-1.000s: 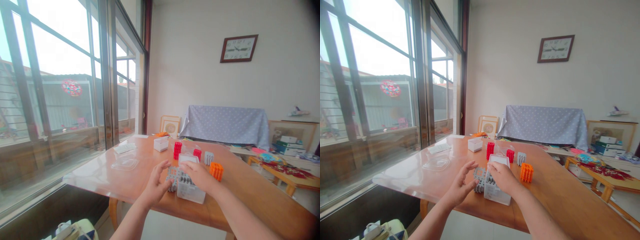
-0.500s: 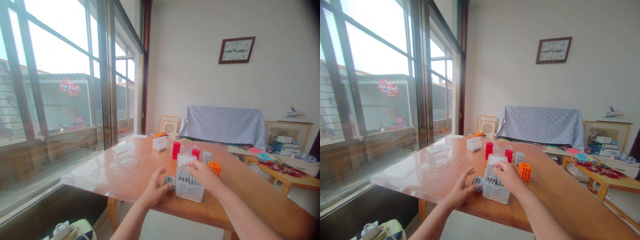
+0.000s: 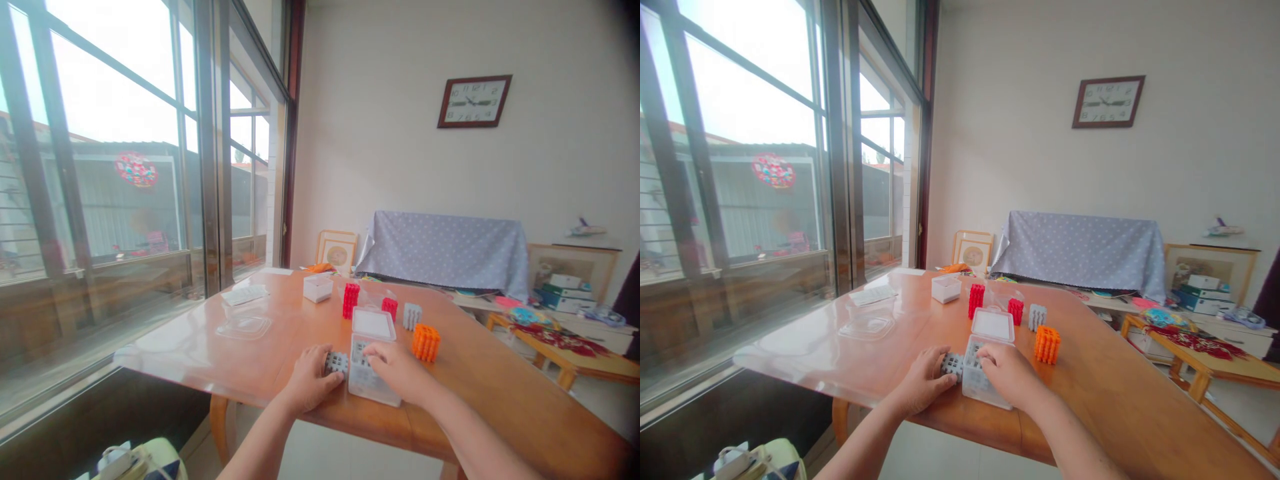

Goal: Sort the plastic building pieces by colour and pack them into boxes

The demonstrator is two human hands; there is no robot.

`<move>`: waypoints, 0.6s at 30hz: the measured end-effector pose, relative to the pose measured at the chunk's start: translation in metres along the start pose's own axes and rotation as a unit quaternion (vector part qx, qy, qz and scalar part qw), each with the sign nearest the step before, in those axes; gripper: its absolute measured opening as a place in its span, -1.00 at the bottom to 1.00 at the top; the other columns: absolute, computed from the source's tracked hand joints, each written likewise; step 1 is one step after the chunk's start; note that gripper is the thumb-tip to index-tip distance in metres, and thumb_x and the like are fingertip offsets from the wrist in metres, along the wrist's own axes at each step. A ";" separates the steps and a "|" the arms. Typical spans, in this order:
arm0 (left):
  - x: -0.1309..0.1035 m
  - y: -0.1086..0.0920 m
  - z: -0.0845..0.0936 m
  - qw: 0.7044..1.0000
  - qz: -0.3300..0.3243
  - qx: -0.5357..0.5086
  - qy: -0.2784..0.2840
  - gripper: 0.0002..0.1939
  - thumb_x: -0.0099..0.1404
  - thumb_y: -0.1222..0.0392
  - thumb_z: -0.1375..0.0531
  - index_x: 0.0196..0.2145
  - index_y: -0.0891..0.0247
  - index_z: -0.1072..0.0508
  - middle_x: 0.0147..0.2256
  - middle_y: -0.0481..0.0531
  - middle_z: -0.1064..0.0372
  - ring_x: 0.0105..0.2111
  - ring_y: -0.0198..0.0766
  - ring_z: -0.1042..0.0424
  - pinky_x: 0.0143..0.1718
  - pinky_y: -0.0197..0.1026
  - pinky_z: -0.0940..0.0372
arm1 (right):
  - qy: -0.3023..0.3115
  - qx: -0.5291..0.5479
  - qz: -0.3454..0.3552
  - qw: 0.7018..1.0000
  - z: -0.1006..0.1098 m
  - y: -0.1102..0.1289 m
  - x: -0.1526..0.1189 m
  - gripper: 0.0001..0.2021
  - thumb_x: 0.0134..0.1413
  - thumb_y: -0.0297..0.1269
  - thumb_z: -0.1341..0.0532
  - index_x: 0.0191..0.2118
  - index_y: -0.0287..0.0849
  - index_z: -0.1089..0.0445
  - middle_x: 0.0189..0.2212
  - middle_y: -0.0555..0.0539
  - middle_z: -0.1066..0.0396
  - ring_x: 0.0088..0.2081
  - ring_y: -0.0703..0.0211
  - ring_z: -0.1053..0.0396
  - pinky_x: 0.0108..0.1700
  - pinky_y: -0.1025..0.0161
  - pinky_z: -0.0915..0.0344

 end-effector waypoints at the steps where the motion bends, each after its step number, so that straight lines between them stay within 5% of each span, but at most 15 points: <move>1: 0.000 0.000 0.000 1.000 0.007 0.003 0.000 -0.32 0.19 -0.05 -0.27 0.24 0.18 -0.35 0.25 0.18 -0.30 0.29 0.09 -0.20 0.31 0.04 -0.09 | 0.004 -0.005 0.007 1.000 0.000 0.003 0.000 -0.73 0.19 -0.24 -0.11 -0.20 -0.06 -0.59 -0.23 -0.04 -0.62 -0.18 0.05 -0.51 -0.15 0.21 -0.30; 7: -0.001 0.000 0.001 1.000 0.027 0.003 0.005 -0.34 0.21 -0.06 -0.25 0.24 0.16 -0.34 0.26 0.16 -0.29 0.29 0.05 -0.21 0.30 -0.01 -0.09 | 0.018 -0.023 0.023 0.999 0.003 0.011 -0.002 -0.68 0.27 -0.22 -0.05 -0.16 -0.06 -0.57 -0.16 -0.05 -0.61 -0.10 0.05 -0.49 -0.10 0.21 -0.27; 18: -0.001 0.003 0.003 0.998 0.010 -0.067 -0.018 -0.49 0.13 0.00 -0.35 0.05 0.07 -0.45 0.11 0.08 -0.39 0.17 0.05 -0.31 0.22 0.03 -0.18 | -0.020 -0.014 0.033 0.999 0.005 0.011 -0.004 -0.69 0.30 -0.19 -0.04 -0.38 -0.11 -0.45 -0.45 0.04 -0.50 -0.32 0.13 -0.43 -0.29 0.28 -0.17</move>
Point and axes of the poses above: each hand's wrist, its own x-axis towards the middle knuckle, its own z-axis out of the back of the hand, y = z × x, the point moved 7 cm from there along x, towards the middle knuckle
